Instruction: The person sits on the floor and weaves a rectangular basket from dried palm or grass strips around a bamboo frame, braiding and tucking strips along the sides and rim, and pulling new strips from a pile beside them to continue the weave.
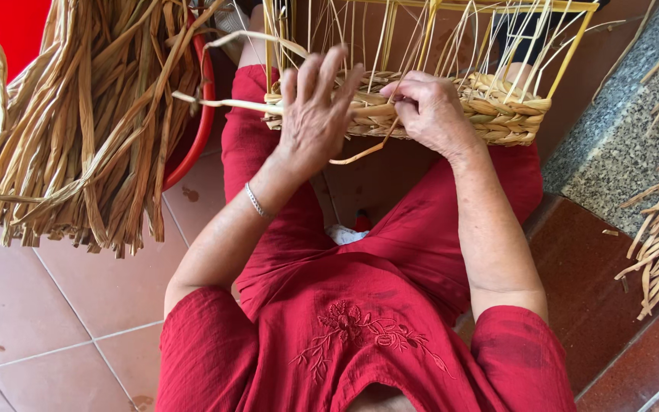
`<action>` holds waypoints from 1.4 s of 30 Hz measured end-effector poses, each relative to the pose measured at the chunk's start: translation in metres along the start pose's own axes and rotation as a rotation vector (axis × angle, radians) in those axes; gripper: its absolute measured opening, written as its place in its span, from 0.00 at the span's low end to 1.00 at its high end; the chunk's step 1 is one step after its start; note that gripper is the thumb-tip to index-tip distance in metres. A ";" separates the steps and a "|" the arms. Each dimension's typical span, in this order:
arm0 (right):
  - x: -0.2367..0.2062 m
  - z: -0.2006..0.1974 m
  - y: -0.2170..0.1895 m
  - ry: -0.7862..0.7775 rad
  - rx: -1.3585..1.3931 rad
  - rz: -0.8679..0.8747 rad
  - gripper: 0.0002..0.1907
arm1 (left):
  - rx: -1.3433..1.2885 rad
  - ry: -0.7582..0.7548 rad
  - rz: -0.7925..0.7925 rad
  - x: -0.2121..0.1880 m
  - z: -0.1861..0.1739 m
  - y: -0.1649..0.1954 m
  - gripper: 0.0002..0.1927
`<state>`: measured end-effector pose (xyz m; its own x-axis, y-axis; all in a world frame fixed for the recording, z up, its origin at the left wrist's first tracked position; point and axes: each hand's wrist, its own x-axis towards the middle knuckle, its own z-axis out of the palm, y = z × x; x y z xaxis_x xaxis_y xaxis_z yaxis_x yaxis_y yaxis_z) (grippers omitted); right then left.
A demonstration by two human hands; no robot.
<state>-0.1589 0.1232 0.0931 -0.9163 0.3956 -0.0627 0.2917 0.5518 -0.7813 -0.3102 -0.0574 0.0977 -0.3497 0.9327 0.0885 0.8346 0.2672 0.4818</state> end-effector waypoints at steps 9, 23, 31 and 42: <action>0.006 0.017 0.005 0.302 -0.013 -0.068 0.01 | 0.327 -0.137 0.261 -0.013 0.010 0.005 0.14; 0.028 0.029 0.044 0.263 0.013 0.014 0.02 | 0.029 -0.061 -0.400 -0.110 -0.033 -0.119 0.14; 0.041 0.029 0.049 0.207 0.149 -0.049 0.02 | 0.000 0.714 -0.875 -0.204 -0.092 -0.213 0.13; 0.044 0.028 0.031 0.179 0.104 -0.071 0.02 | -0.478 1.157 -1.345 -0.236 -0.146 -0.243 0.22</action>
<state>-0.1977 0.1371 0.0489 -0.8677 0.4872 0.0987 0.1898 0.5081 -0.8401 -0.4928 -0.3781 0.0867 -0.8559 -0.4991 -0.1355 -0.3309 0.3271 0.8852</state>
